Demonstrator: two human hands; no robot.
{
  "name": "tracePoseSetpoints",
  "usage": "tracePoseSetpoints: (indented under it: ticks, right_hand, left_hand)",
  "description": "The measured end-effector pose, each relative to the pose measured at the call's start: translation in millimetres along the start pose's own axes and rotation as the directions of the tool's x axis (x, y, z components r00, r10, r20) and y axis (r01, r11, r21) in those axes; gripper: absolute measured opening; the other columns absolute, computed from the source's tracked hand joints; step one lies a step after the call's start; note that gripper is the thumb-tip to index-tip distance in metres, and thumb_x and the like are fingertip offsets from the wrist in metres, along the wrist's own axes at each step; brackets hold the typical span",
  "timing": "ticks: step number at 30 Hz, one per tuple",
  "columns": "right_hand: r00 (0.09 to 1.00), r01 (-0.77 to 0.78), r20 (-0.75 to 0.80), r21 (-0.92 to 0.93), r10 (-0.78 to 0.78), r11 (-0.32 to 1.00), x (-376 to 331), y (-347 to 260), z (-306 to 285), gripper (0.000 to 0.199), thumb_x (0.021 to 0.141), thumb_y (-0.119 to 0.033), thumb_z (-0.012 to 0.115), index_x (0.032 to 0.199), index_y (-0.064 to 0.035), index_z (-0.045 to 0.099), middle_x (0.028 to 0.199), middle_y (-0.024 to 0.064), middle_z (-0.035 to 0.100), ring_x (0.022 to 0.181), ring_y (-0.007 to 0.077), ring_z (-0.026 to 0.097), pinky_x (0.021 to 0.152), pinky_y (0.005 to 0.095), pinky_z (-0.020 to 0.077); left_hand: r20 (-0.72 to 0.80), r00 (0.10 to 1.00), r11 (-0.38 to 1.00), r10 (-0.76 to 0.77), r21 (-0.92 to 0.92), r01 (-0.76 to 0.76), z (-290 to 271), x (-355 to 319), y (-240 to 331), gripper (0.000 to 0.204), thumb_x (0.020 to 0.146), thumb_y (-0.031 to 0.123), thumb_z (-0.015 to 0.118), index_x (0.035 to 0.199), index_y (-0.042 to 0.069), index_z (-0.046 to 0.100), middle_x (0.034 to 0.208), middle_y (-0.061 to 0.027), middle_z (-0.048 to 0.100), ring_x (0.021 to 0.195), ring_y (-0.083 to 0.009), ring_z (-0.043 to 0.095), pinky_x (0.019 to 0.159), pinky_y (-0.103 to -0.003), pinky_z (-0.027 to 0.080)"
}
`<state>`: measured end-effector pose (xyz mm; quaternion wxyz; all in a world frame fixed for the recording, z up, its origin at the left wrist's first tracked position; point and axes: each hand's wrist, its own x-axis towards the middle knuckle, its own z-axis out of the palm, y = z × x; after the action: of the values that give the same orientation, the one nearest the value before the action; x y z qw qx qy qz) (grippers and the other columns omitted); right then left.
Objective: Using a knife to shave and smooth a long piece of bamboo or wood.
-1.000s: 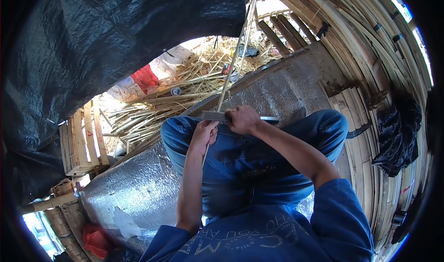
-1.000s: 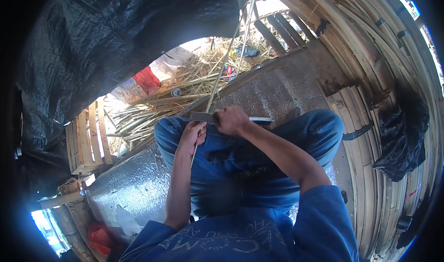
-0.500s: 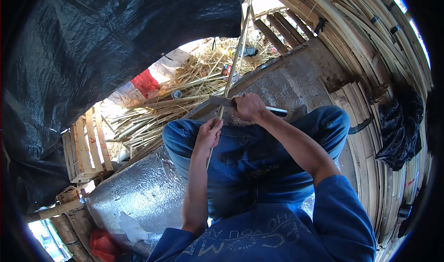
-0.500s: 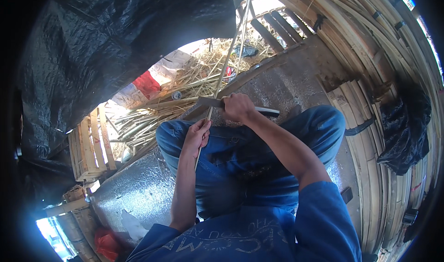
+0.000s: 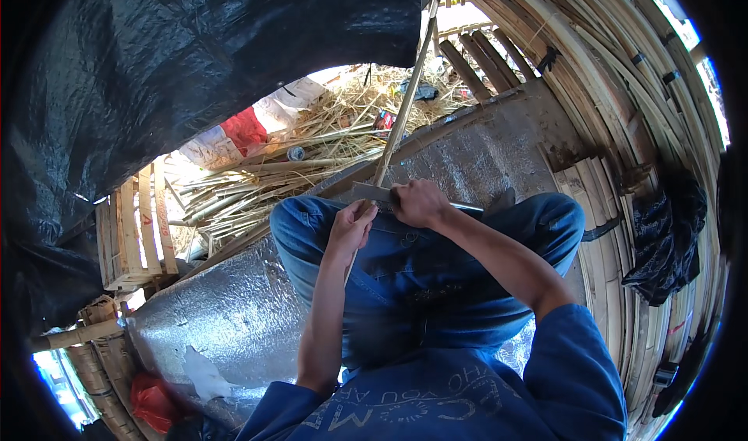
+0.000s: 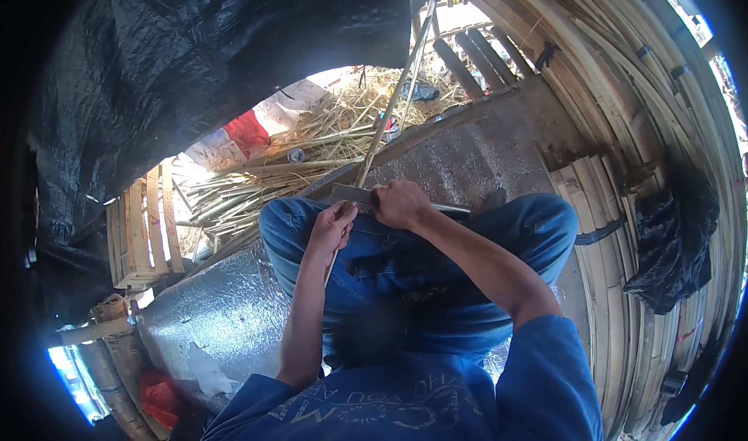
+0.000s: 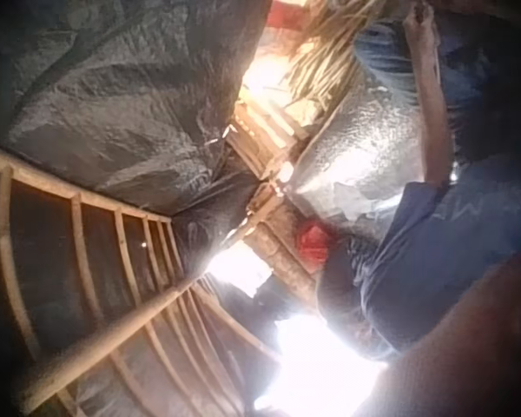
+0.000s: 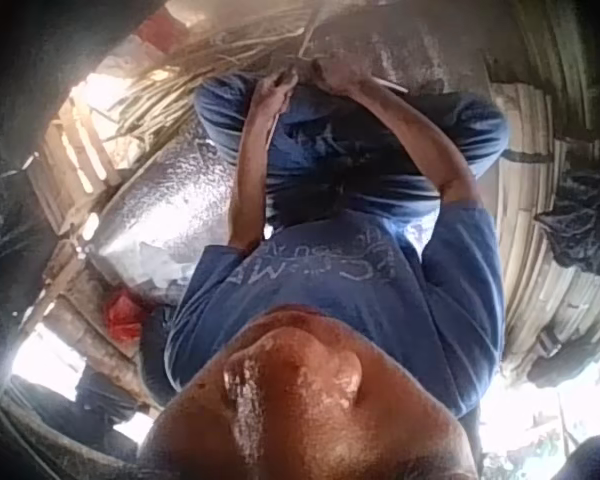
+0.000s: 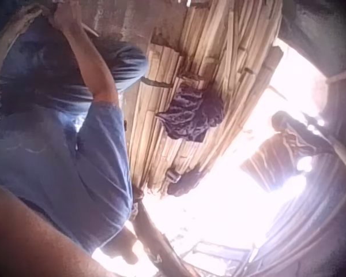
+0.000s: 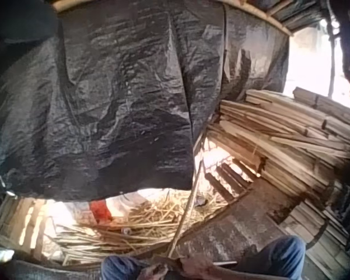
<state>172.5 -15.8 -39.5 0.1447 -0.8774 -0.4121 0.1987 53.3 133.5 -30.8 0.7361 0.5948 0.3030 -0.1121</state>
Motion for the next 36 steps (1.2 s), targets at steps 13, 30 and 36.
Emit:
tracePoseSetpoints:
  ticks: [13, 30, 36]
  right_hand:
    - [0.987, -0.128, -0.111, -0.073, 0.12, 0.989, 20.5, 19.6, -13.5, 0.032, 0.082, -0.03, 0.054, 0.095, -0.0027, 0.063, 0.088, 0.0243, 0.066, 0.088, 0.0392, 0.065, 0.082, 0.047, 0.0525]
    - [0.977, -0.186, -0.113, -0.032, 0.182, 0.982, 22.7, 27.4, -13.8, 0.03, 0.081, -0.032, 0.055, 0.094, -0.0064, 0.063, 0.084, 0.0247, 0.065, 0.084, 0.0404, 0.065, 0.078, 0.05, 0.0523]
    - [0.998, -0.064, -0.01, -0.073, 0.064, 0.995, -1.3, 4.2, -3.5, 0.032, 0.085, -0.036, 0.053, 0.098, -0.0083, 0.064, 0.083, 0.022, 0.066, 0.085, 0.0381, 0.066, 0.079, 0.048, 0.0534]
  left_hand:
    - [-0.026, 0.998, 0.995, 0.056, 0.083, -0.054, 4.7, -1.9, -4.0, 0.018, 0.091, 0.023, 0.064, 0.095, 0.006, 0.06, 0.059, 0.0055, 0.045, 0.044, -0.0019, 0.039, 0.037, -0.019, 0.028]
    - [-0.043, 0.997, 0.992, 0.069, 0.108, -0.064, 6.7, -7.4, -3.5, 0.016, 0.092, 0.02, 0.062, 0.094, 0.004, 0.061, 0.06, 0.0051, 0.045, 0.046, -0.0024, 0.039, 0.039, -0.02, 0.028]
    - [-0.051, 0.996, 0.991, 0.075, 0.117, -0.069, 5.3, -4.8, -7.5, 0.02, 0.091, 0.021, 0.063, 0.101, 0.004, 0.062, 0.06, 0.0053, 0.045, 0.048, -0.0025, 0.041, 0.04, -0.021, 0.03]
